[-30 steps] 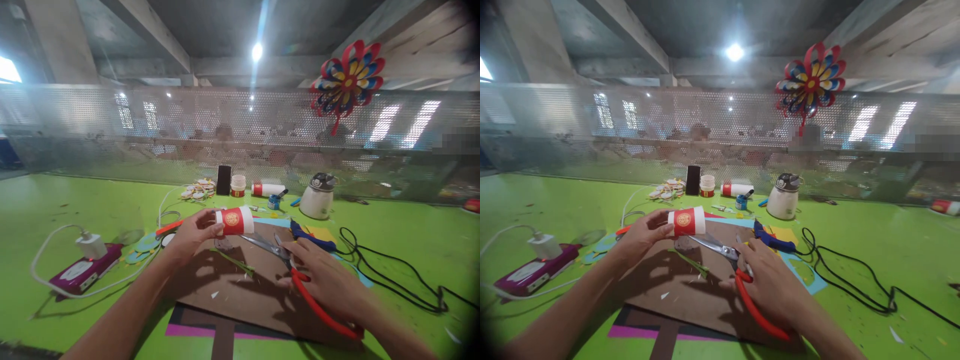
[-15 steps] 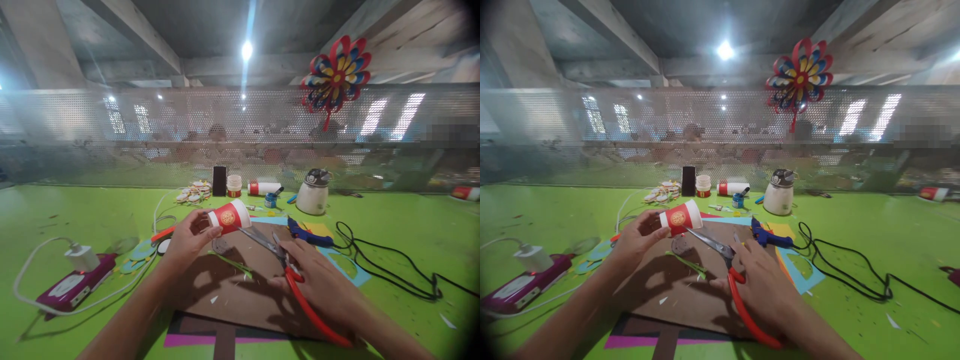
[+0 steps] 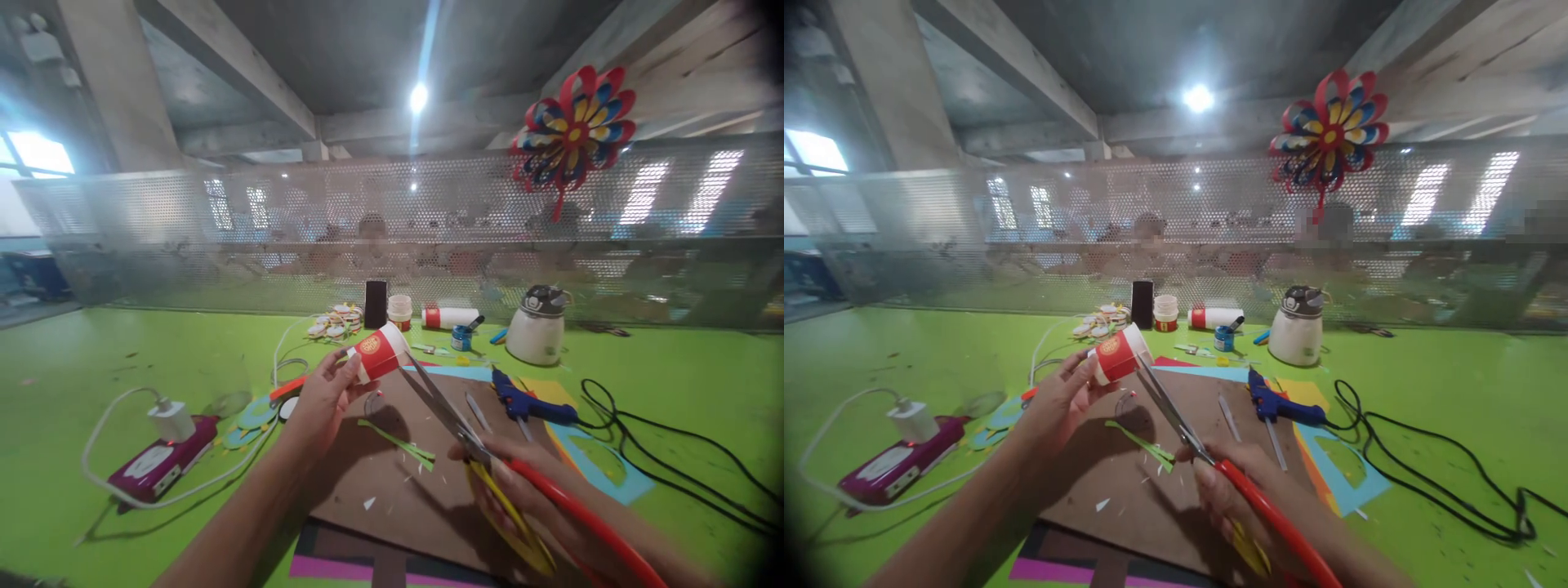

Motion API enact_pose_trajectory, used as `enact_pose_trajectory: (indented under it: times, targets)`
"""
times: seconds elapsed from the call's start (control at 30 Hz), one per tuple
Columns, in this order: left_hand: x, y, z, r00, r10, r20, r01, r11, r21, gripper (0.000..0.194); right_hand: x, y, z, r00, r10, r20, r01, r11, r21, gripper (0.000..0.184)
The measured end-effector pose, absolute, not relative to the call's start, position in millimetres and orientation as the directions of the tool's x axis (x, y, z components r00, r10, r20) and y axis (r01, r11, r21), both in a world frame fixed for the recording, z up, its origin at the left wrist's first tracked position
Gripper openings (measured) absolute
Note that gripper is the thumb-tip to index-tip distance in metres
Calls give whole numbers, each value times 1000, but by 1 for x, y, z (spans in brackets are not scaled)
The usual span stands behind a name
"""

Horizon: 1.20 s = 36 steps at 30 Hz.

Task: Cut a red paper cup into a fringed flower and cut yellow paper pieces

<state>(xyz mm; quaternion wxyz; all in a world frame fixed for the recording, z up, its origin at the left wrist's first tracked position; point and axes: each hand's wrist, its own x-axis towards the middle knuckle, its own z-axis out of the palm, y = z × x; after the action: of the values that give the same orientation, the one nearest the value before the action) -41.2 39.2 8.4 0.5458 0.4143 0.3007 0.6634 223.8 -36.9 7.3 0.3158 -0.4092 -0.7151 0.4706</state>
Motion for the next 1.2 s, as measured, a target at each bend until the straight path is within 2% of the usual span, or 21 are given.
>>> enact_pose_trajectory:
  times: [0.1,0.2,0.33,0.4,0.47,0.57,0.73,0.9,0.97,1.1,1.2]
  targets:
    - [-39,38,7,6,978,207,-489,-178,854,47,218,-38,2,-452,892,28,169,116,-979,54]
    - [-37,36,7,30,982,188,-488,-150,860,55,217,-38,-9,-419,906,-62,-21,-78,-997,46]
    - [-36,33,9,11,981,194,-479,-165,862,54,220,-36,-19,-368,901,-228,-146,-298,-943,41]
    - [-35,32,9,30,979,200,-482,-161,861,52,219,-35,-18,-423,855,-301,-177,-403,-898,43]
    - [-34,32,8,38,978,204,-481,-162,862,49,214,-35,-15,-489,817,-307,-247,-467,-849,47]
    - [-31,31,6,29,978,205,-486,-166,858,47,206,-36,-13,-527,816,-239,-356,-467,-809,51]
    - [-26,30,3,-6,981,195,-516,-170,840,49,203,-34,-19,-641,743,-193,-311,-481,-819,58]
    - [-26,30,1,58,976,212,-500,-155,852,47,208,-39,-25,-392,880,-267,-223,-373,-901,49]
    - [-26,29,1,67,974,214,-510,-151,847,48,209,-42,-22,-357,898,-256,-205,-343,-917,44]
    - [-22,25,4,78,975,210,-538,-136,832,49,208,-40,-18,-569,806,-164,-304,-392,-868,46]
    - [-18,21,7,108,978,176,-540,-91,837,47,205,-39,-26,-566,807,-166,-291,-384,-876,49]
